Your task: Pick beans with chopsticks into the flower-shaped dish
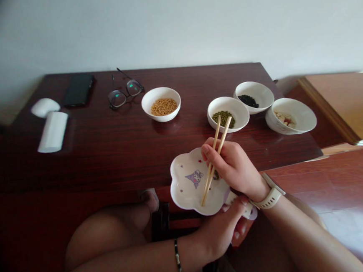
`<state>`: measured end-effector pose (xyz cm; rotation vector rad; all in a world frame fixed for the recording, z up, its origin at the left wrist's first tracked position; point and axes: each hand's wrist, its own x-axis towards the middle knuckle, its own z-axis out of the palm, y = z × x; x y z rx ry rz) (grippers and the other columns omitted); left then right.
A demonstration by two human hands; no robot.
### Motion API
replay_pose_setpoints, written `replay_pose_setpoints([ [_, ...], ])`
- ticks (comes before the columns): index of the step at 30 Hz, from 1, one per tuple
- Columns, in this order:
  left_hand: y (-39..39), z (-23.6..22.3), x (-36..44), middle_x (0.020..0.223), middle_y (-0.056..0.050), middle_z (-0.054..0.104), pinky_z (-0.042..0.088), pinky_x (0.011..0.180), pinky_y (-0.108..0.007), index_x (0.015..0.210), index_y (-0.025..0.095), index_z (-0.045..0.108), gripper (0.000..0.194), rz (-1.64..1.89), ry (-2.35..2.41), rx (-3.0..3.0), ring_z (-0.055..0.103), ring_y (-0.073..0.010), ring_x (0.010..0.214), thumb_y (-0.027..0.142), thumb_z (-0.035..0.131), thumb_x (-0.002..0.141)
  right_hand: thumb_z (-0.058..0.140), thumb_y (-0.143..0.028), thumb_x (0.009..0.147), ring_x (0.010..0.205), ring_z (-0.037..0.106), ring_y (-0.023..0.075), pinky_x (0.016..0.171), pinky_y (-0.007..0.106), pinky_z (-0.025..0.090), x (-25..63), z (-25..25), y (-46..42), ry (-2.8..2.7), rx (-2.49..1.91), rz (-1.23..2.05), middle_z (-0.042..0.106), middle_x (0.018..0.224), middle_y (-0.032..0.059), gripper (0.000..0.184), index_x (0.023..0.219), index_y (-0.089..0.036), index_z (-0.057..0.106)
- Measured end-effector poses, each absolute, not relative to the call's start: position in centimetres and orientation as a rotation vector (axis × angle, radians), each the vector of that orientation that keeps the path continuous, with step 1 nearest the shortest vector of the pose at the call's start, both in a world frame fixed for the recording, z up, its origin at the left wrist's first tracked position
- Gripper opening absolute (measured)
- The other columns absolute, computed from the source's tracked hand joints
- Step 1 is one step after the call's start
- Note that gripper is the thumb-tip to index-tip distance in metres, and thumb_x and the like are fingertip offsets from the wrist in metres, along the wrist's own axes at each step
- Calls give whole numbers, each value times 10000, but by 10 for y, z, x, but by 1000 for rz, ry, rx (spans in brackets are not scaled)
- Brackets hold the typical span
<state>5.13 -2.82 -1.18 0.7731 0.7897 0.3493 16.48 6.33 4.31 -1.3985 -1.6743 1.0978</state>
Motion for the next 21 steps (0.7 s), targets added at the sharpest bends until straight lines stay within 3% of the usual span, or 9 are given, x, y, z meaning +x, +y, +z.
replay_pose_setpoints([
  [4, -30, -16, 53, 558, 18, 423, 361, 617, -318, 610, 240, 442, 641, 387, 743, 792, 412, -144, 574, 701, 436, 1055, 516, -548, 1140, 583, 493, 101, 500, 244, 354, 165, 42, 63, -1662, -1405, 1102, 583, 735, -6, 451, 857, -207, 601],
  [21, -35, -25, 56, 605, 22, 449, 333, 614, -324, 709, 232, 488, 578, 459, 770, 747, 419, -141, 595, 703, 520, 1043, 530, -578, 1128, 540, 471, 86, 484, 243, 342, 165, 41, 64, -1631, -1395, 1113, 576, 705, -18, 474, 843, -205, 598],
])
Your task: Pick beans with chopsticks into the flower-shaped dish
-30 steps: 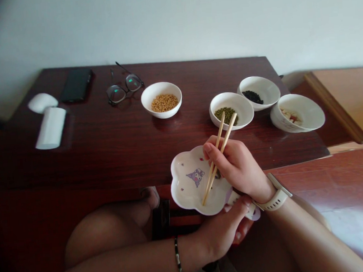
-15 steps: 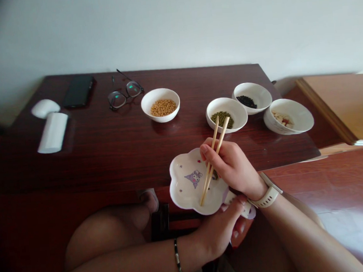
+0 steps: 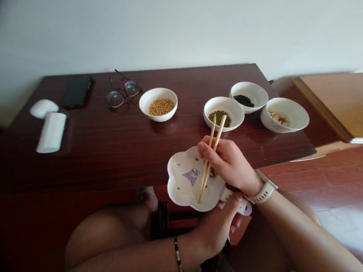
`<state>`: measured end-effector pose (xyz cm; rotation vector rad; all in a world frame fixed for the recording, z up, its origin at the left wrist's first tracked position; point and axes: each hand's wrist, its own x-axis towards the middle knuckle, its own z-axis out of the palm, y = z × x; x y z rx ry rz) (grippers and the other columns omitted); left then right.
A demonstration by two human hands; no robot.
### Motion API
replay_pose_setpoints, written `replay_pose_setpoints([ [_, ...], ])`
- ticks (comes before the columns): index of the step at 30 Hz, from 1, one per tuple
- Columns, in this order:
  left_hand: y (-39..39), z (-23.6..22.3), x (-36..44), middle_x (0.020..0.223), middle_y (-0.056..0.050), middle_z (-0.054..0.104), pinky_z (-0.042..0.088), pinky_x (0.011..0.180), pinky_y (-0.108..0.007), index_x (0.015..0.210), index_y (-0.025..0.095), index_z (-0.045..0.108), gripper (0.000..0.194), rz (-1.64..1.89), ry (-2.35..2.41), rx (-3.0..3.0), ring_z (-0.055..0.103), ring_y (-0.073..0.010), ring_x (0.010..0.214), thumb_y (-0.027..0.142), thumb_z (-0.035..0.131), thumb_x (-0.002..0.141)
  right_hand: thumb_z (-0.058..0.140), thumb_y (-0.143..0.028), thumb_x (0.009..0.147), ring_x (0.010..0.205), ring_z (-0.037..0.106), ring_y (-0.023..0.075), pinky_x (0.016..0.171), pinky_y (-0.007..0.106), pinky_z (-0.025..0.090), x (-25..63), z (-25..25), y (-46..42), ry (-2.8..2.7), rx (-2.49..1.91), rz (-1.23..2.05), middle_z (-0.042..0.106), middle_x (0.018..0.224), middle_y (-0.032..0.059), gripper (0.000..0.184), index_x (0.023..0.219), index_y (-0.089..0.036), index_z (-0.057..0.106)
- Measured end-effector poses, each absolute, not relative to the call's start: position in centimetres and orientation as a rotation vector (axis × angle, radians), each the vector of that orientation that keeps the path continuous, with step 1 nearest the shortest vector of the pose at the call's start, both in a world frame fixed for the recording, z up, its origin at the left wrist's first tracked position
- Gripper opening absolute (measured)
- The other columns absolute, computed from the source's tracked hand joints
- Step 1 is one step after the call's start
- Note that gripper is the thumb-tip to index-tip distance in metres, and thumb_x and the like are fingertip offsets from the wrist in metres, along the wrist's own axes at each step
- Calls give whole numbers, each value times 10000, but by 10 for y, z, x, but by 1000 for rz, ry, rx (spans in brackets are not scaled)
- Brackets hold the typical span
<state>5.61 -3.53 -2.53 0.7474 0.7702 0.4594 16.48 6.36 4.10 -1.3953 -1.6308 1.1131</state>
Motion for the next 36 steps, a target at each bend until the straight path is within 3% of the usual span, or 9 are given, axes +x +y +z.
replay_pose_setpoints([
  [9, -34, -13, 59, 617, 53, 416, 312, 592, -291, 762, 230, 482, 564, 483, 786, 595, 355, -119, 590, 734, 611, 981, 562, -649, 1090, 500, 504, 92, 447, 243, 368, 168, 38, 64, -1504, -1392, 1190, 608, 695, -12, 504, 847, -209, 601],
  [15, -30, -15, 58, 596, 51, 417, 288, 593, -302, 707, 224, 465, 512, 545, 762, 622, 357, -105, 569, 617, 576, 1014, 587, -652, 1078, 504, 521, 101, 450, 254, 381, 169, 38, 63, -1430, -1350, 1136, 604, 684, -14, 495, 844, -215, 605],
  [21, -20, -13, 59, 639, 61, 463, 241, 545, -280, 815, 222, 508, 468, 569, 770, 543, 370, -96, 568, 649, 669, 920, 597, -665, 1069, 544, 534, 119, 482, 281, 383, 172, 38, 66, -1294, -1346, 1038, 624, 713, 1, 499, 843, -221, 618],
  [29, -17, -20, 63, 606, 68, 460, 240, 531, -267, 787, 224, 495, 457, 594, 778, 545, 371, -84, 540, 630, 664, 912, 532, -646, 1106, 517, 477, 128, 469, 306, 311, 184, 49, 69, -1243, -1374, 705, 564, 625, 2, 524, 800, -229, 614],
  [36, -16, -17, 64, 610, 65, 470, 233, 515, -262, 800, 230, 504, 425, 595, 784, 508, 373, -86, 530, 599, 699, 878, 466, -618, 1139, 599, 570, 166, 575, 347, 405, 194, 44, 68, -1457, -1366, 229, 589, 656, 20, 564, 744, -240, 607],
])
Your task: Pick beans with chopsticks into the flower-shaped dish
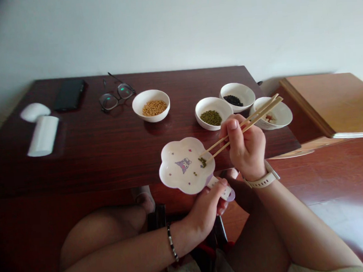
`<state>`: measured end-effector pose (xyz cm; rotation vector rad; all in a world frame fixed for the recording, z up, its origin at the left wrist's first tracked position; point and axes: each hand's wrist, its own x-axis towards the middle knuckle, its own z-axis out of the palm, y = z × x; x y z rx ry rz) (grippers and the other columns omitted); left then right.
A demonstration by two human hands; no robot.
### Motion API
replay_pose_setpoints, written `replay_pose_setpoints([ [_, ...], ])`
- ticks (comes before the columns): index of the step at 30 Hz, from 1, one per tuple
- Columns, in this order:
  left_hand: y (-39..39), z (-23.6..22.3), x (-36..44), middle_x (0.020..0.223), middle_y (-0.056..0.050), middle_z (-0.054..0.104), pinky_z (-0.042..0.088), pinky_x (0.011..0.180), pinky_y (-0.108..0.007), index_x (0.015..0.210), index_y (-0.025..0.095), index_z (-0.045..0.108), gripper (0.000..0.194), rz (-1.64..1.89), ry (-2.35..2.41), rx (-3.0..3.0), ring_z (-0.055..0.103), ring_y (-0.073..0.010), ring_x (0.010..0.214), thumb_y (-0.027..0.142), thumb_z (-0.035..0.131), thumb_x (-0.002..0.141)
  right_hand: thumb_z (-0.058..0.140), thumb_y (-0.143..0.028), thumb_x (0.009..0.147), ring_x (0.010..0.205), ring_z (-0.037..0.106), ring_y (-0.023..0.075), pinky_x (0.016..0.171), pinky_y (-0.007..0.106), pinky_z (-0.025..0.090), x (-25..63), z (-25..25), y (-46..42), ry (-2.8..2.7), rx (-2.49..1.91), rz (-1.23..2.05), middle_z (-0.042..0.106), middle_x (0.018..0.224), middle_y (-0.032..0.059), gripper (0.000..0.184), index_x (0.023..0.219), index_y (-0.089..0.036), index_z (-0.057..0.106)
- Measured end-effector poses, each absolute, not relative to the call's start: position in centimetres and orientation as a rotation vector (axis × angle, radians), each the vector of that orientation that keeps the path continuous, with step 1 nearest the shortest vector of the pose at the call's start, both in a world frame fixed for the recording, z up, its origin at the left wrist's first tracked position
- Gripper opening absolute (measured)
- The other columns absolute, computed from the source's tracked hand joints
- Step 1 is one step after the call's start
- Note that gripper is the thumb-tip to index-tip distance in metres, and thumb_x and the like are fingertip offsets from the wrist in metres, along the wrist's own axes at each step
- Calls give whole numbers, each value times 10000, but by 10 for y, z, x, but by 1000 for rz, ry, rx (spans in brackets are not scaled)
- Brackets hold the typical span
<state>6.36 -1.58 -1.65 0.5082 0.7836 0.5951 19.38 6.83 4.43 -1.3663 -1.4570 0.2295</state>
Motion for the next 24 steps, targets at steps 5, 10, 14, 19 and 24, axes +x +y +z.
replay_pose_setpoints([
  [5, -14, -13, 63, 621, 65, 478, 237, 518, -255, 822, 230, 513, 386, 612, 780, 478, 371, -85, 536, 559, 709, 872, 476, -582, 1147, 595, 549, 138, 580, 325, 392, 196, 42, 67, -1587, -1389, 135, 610, 686, 8, 537, 759, -229, 593],
  [10, -15, -13, 63, 629, 67, 485, 236, 524, -257, 848, 234, 518, 388, 618, 769, 471, 370, -87, 539, 563, 723, 863, 488, -558, 1151, 511, 527, 114, 529, 302, 379, 194, 42, 66, -1547, -1388, 159, 572, 610, -19, 518, 761, -230, 578],
  [14, -16, -15, 64, 617, 68, 475, 243, 531, -264, 838, 236, 515, 417, 619, 765, 495, 371, -94, 538, 602, 710, 876, 491, -570, 1146, 495, 529, 117, 503, 295, 374, 192, 40, 67, -1533, -1371, 184, 569, 597, -22, 517, 760, -236, 571],
  [19, -16, -17, 65, 611, 64, 471, 259, 533, -264, 800, 232, 504, 416, 630, 765, 509, 373, -94, 542, 593, 693, 889, 474, -587, 1143, 533, 558, 135, 520, 305, 401, 192, 37, 68, -1528, -1354, 99, 579, 632, -10, 507, 778, -247, 567],
  [24, -15, -15, 65, 625, 57, 486, 273, 540, -261, 805, 226, 518, 429, 622, 764, 490, 387, -93, 549, 597, 718, 883, 495, -561, 1143, 517, 533, 128, 506, 311, 376, 190, 35, 72, -1533, -1253, 106, 554, 623, -17, 496, 765, -246, 561],
])
